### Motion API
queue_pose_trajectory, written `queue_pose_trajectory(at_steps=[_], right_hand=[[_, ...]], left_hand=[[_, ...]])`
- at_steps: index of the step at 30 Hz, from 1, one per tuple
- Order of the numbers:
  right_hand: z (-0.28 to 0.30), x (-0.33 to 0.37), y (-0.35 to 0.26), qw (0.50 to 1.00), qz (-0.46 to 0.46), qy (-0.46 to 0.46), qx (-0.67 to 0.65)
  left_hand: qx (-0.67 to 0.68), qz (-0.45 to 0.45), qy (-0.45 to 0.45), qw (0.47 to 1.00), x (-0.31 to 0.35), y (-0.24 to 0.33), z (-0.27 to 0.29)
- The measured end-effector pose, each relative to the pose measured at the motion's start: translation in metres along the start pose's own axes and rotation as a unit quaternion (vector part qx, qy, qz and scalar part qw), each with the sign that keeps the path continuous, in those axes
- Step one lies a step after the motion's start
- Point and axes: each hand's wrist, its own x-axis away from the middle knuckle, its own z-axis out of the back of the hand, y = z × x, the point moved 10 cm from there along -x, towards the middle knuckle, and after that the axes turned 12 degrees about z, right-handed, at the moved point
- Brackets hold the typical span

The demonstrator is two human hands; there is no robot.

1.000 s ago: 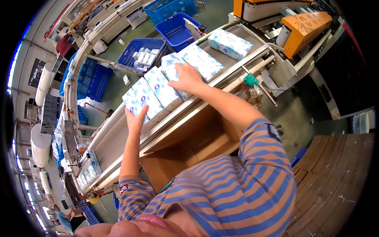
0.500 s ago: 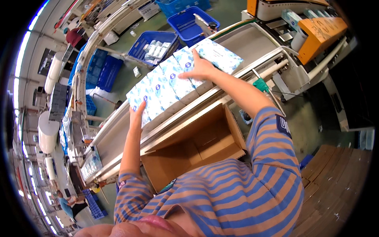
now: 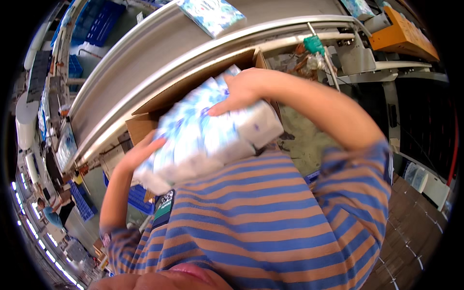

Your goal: The person repeatedly packs small white packages from a conveyor belt into cardboard boxes, closes the flaps, and moves the filled boxes onto a nearby roller conveyor. The process is repeated continuously throughout the clip.

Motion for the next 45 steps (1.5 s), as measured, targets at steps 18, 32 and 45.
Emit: queue_pose_trajectory(at_steps=[18,32,45], right_hand=[[-0.092,0.022,0.127,0.893,-0.158,0.406,-0.112],[-0.019,0.017,0.060,0.814,0.065,0.575,0.051],[0.199,-0.054,0.039,0.837,0.080,0.540,-0.020]], left_hand=[[-0.373,-0.332,0.383,0.777,-0.024,-0.073,0.026],[-0.129,-0.016,0.579,0.805,-0.030,0.055,0.226],[0.123,-0.314,0.301,0.892,-0.131,0.233,0.115]])
